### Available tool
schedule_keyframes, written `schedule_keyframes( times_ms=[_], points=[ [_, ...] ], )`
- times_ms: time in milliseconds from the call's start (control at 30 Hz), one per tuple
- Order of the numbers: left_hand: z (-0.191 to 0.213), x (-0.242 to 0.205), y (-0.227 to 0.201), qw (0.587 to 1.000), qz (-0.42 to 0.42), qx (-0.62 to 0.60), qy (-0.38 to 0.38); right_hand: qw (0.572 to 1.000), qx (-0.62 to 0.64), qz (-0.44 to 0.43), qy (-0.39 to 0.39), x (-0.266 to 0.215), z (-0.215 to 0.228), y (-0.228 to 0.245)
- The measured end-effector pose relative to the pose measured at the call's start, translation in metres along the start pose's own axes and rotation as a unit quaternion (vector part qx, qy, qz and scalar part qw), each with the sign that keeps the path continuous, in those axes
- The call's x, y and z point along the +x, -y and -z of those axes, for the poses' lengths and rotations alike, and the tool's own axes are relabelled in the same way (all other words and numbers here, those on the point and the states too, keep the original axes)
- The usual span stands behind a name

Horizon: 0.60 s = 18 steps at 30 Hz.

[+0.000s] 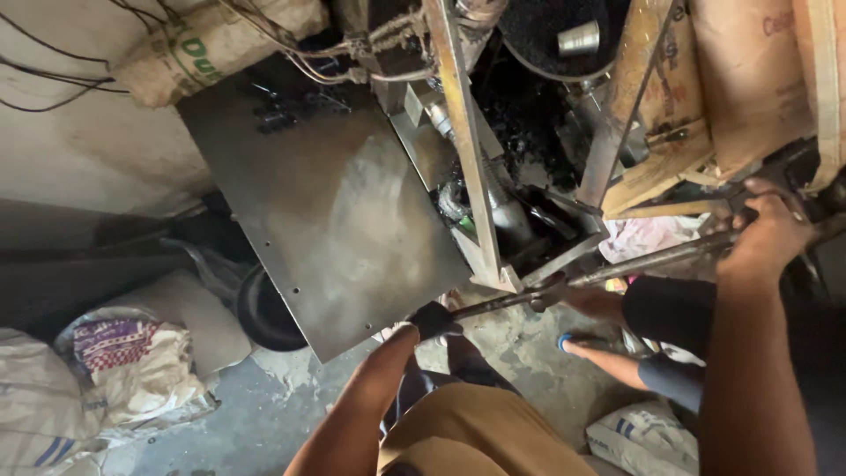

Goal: The person operates a manual press machine by turning a crank and placing small metal pieces into a mold. They repeatedly cycle the press and remove the formed pieces, placing them into a container.

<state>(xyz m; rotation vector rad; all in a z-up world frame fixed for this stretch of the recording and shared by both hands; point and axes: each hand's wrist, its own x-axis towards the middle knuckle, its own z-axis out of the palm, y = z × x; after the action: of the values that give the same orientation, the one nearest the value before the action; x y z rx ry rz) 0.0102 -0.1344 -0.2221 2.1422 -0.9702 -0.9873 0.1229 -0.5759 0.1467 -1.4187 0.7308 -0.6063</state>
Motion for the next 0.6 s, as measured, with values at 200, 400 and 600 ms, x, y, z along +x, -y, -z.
schedule_keyframes(
  times_ms=[200,400,600],
  points=[
    [0.014,-0.070,-0.027,0.961,0.265,-0.072,0.008,0.997,-0.017,-0.065,-0.047,0.077,0.016,-0.072],
    [0.047,-0.135,-0.072,0.931,0.360,-0.065,0.021,0.974,-0.073,-0.208,-0.049,0.132,0.022,-0.148],
    [0.091,-0.151,-0.105,0.944,0.324,-0.055,-0.018,0.976,-0.046,-0.209,-0.046,0.126,0.006,-0.154]
  ],
)
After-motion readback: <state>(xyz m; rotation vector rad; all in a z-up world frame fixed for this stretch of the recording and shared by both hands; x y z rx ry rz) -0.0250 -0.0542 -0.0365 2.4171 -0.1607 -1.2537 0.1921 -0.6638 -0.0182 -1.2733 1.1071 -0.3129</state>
